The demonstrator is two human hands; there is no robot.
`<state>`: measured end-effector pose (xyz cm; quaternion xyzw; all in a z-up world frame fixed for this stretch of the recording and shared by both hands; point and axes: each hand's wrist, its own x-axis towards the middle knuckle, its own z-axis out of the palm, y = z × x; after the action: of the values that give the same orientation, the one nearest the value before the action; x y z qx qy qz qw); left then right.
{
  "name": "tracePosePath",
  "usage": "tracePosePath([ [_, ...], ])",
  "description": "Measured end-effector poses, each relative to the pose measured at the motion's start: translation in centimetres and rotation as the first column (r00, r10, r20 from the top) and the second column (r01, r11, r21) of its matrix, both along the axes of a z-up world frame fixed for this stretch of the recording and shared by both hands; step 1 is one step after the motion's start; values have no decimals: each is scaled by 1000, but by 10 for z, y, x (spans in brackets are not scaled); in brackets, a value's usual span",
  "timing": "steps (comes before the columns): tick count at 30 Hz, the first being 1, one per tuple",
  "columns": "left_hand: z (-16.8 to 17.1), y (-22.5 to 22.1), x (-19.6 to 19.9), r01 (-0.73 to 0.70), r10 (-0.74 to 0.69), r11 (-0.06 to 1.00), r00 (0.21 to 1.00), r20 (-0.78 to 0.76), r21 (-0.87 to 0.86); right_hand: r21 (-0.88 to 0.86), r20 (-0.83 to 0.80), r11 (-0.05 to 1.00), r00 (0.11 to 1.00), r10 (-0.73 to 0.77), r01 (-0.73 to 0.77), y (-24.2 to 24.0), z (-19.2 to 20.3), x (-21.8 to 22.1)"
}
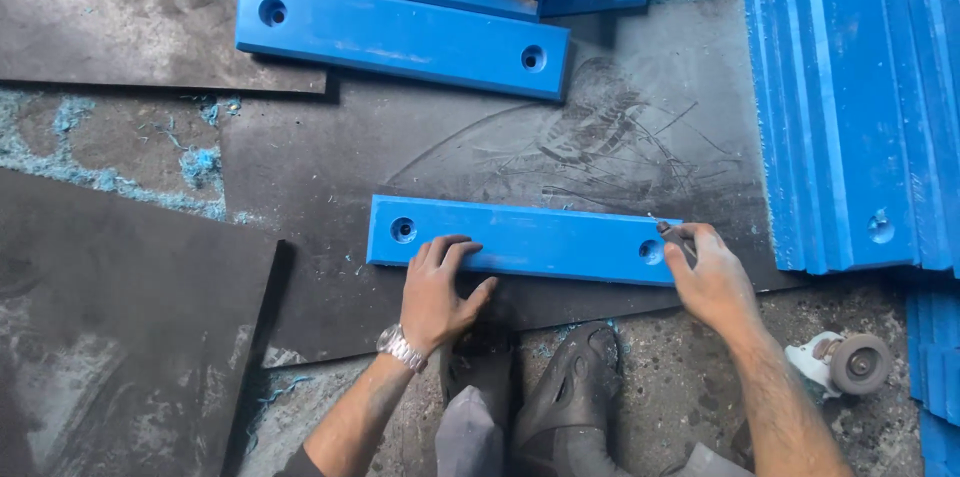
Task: Grinding and deburring the edges and holes of blue plastic components using an angle grinder and a manual deburring tool.
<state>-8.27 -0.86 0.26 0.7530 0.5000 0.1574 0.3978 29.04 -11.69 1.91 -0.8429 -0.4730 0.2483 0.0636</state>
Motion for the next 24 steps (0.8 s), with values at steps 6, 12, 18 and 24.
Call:
tracePosePath([
  [6, -16, 30, 41, 362, -354, 900, 932, -76, 242, -217, 192, 970, 970, 149, -106, 8, 56, -1],
  [12, -35, 37, 63, 475, -450, 854, 879, -157, 212, -401, 276, 834, 818, 504, -379, 21, 50, 2],
  [18, -36, 38, 64, 458, -434, 857, 889, -149, 236, -407, 283, 742, 699, 657, -533, 51, 41, -4],
  [24, -45, 36, 65, 461, -430, 858, 886, -174, 228, -517, 259, 731, 733, 630, -446, 56, 37, 5],
])
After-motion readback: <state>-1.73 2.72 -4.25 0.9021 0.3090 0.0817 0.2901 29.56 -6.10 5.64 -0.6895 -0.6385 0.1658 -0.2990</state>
